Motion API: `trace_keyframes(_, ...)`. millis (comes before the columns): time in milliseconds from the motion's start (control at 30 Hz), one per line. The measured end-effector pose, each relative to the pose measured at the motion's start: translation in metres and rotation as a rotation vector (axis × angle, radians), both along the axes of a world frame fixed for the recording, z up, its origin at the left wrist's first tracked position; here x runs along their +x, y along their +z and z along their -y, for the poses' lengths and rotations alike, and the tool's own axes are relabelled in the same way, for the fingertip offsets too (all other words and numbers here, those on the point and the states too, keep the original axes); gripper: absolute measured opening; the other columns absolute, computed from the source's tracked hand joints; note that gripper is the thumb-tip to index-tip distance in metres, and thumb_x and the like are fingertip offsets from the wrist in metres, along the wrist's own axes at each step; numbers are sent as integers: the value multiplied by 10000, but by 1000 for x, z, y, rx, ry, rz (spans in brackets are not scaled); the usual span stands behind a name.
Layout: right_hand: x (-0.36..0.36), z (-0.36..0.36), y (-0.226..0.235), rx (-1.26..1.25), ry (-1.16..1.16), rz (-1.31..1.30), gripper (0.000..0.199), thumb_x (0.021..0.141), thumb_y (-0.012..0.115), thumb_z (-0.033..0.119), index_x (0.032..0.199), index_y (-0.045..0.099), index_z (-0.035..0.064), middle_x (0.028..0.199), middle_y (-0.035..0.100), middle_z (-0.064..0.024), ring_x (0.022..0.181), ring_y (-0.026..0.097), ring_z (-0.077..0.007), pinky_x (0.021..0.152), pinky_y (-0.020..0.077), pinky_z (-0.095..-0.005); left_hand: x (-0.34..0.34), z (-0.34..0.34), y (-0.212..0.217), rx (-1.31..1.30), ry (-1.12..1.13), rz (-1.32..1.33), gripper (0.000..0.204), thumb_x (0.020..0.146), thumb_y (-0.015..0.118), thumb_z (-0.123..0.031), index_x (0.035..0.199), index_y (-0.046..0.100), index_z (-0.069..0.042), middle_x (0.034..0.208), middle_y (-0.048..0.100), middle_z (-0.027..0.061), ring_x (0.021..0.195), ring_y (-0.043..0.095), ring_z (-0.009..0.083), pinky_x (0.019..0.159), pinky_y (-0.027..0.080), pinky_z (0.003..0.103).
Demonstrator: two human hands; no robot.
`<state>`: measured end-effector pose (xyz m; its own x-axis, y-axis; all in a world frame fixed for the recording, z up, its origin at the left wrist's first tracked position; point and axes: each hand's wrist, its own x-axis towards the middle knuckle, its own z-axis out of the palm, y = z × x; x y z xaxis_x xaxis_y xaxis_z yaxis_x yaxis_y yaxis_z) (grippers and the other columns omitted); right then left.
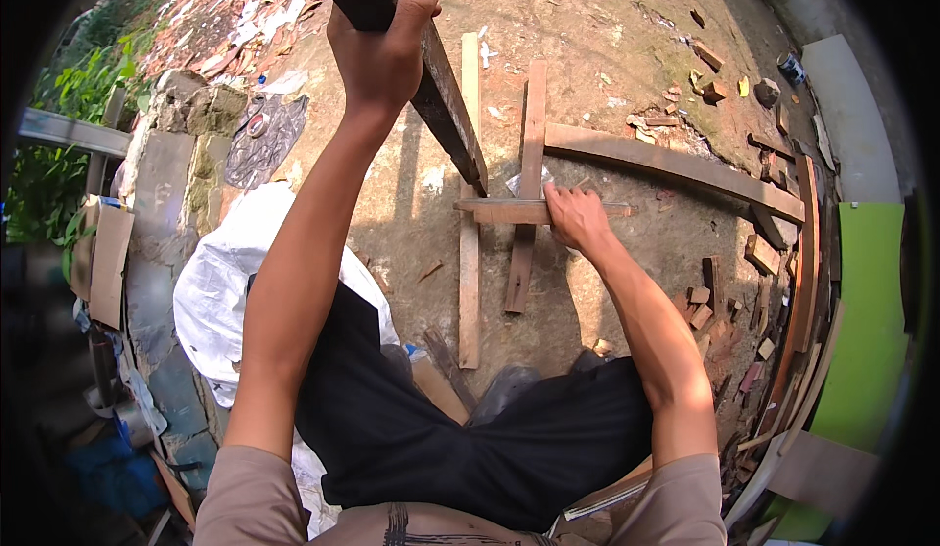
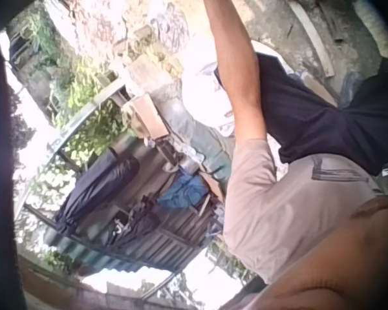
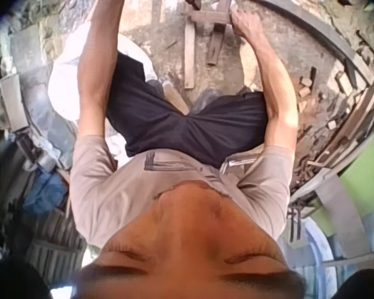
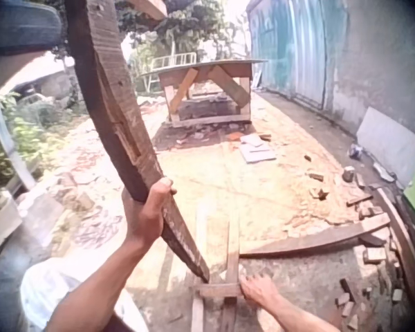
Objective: The person assembles a metal frame by positioning a vertical metal bar and a horizontal metal bar on wooden supports. They use a hammer to drive nails into the metal bars to secure them together. The person repeatedly adjusts the bars and hammers nails to complete the assembly.
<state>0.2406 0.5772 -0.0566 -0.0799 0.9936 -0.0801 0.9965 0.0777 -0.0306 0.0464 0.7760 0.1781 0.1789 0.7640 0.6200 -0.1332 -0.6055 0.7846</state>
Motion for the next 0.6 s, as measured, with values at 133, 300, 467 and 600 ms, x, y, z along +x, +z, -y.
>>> trace_keyframes(133, 3, -2, -15, -127, -48, 57, 378, 832, 643, 138, 1170, 481, 88, 971, 678, -112, 927, 677, -293, 733, 524, -451, 11, 17, 7, 16, 32, -21, 236, 892, 656, -235, 874, 612, -3, 765, 598, 40, 724, 614, 153, 670, 500, 305)
trace_keyframes(300, -1, 0, -13, -131, -60, 128, 484, 873, 655, 220, 1315, 467, 162, 1183, 594, -88, 1135, 587, -261, 845, 490, -493, 11, 17, 8, 42, 24, -38, 279, 907, 658, -276, 905, 604, -3, 804, 598, 46, 753, 617, 159, 683, 499, 312)
trace_keyframes(467, -4, 2, -7, -226, -57, 126, 545, 874, 665, 224, 1373, 451, 191, 1294, 503, -65, 1247, 487, -235, 923, 448, -513, 9, 19, 9, 28, 16, -119, 305, 922, 662, -310, 882, 600, -13, 783, 580, 30, 734, 593, 143, 677, 496, 312)
trace_keyframes(600, 0, -5, -36, -170, -101, 170, 802, 745, 818, 350, 1417, 415, 180, 1288, 508, -93, 1245, 493, -265, 974, 422, -524, 11, 16, 9, 69, -39, -129, 308, 936, 651, -304, 809, 590, -31, 723, 534, -6, 708, 558, 112, 667, 492, 310)
